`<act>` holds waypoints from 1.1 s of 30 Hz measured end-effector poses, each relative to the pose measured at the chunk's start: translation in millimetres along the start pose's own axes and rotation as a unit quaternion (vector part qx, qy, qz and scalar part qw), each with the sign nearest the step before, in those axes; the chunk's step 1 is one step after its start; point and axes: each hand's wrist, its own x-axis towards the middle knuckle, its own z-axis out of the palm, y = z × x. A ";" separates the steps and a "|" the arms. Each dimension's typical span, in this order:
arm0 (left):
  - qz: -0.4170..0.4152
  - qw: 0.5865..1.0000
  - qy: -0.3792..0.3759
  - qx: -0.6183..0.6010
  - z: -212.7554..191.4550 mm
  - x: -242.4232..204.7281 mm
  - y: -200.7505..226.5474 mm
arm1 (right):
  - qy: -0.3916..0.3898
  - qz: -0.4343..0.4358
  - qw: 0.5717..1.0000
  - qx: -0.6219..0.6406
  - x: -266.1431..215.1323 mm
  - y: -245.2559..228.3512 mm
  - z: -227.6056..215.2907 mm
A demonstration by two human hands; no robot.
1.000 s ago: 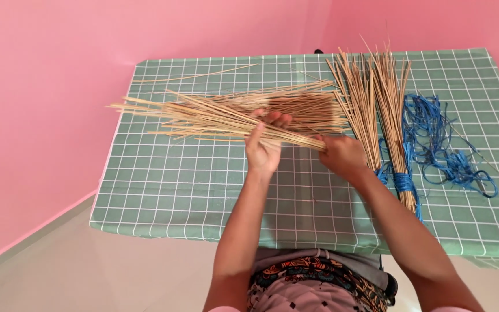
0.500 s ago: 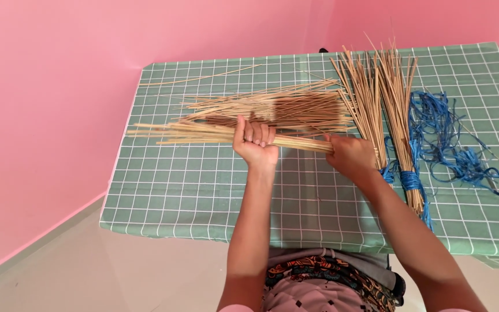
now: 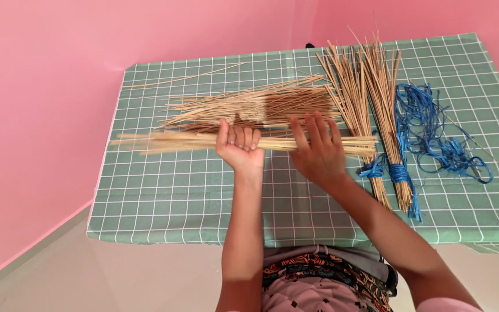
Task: Gathering and aligning thin bamboo sticks into a bundle on a table.
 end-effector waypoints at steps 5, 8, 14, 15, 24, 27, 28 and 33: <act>0.031 0.999 -0.017 -0.005 4.4 -10.9 1.7 | -0.012 0.024 0.999 0.035 12.7 20.2 30.5; 0.062 0.998 -0.006 0.022 6.5 -7.5 5.3 | 0.021 0.011 0.999 0.038 13.9 22.6 39.7; 0.046 0.991 -0.126 0.020 6.0 1.4 1.1 | -0.094 0.047 0.990 0.089 8.0 29.6 58.0; 0.030 0.992 -0.111 0.050 3.9 1.1 -2.5 | -0.110 0.067 0.988 0.080 6.6 30.3 60.0; -0.059 0.893 -0.188 0.405 -54.4 -12.3 -55.6 | -0.116 0.053 0.983 0.132 6.8 16.0 51.2; 0.030 0.891 -0.167 0.420 -60.4 -9.2 -62.9 | -0.104 0.068 0.983 0.138 12.6 13.7 38.3; -0.008 0.900 -0.118 0.420 -61.7 -8.9 -64.0 | -0.093 0.073 0.984 0.136 14.2 12.1 34.4; 0.022 0.906 -0.098 0.410 -60.0 -9.1 -69.4 | -0.060 0.082 0.989 0.111 23.7 5.9 23.4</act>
